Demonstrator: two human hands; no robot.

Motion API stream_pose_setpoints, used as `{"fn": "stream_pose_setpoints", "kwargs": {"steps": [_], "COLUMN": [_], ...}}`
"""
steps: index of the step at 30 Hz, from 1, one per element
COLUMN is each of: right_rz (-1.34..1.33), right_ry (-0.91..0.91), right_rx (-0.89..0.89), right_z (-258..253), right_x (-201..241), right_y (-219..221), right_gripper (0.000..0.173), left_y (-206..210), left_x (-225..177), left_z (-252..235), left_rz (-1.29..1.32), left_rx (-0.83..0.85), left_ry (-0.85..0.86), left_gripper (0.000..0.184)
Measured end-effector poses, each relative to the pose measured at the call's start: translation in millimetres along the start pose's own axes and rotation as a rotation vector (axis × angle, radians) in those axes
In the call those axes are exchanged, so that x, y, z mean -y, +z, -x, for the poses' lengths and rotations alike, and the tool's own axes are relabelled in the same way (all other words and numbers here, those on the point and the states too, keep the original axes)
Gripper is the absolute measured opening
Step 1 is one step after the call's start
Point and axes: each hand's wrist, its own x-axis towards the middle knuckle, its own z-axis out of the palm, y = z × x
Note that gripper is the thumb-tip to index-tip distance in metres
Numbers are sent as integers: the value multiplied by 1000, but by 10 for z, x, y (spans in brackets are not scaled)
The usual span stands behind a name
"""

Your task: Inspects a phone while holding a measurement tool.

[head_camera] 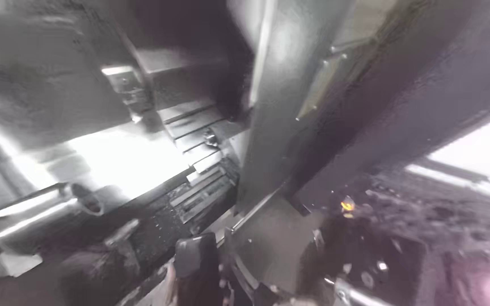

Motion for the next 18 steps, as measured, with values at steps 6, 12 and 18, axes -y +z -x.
{"fn": "stream_pose_setpoints", "kwargs": {"steps": [6,12,18], "right_rz": [13,66,-18], "right_ry": [8,-44,-31], "right_rx": [-194,-223,-196], "right_z": [259,540,1070], "right_x": [-55,68,43], "right_y": [-26,-629,-1598], "right_gripper": [19,22,21], "left_y": [-319,85,962], "left_x": [135,603,1369], "left_z": [-247,-249,263], "left_rz": [-158,146,-84], "left_rx": [-83,319,53], "left_ry": [-450,-544,-242], "left_gripper": [66,82,64]}}
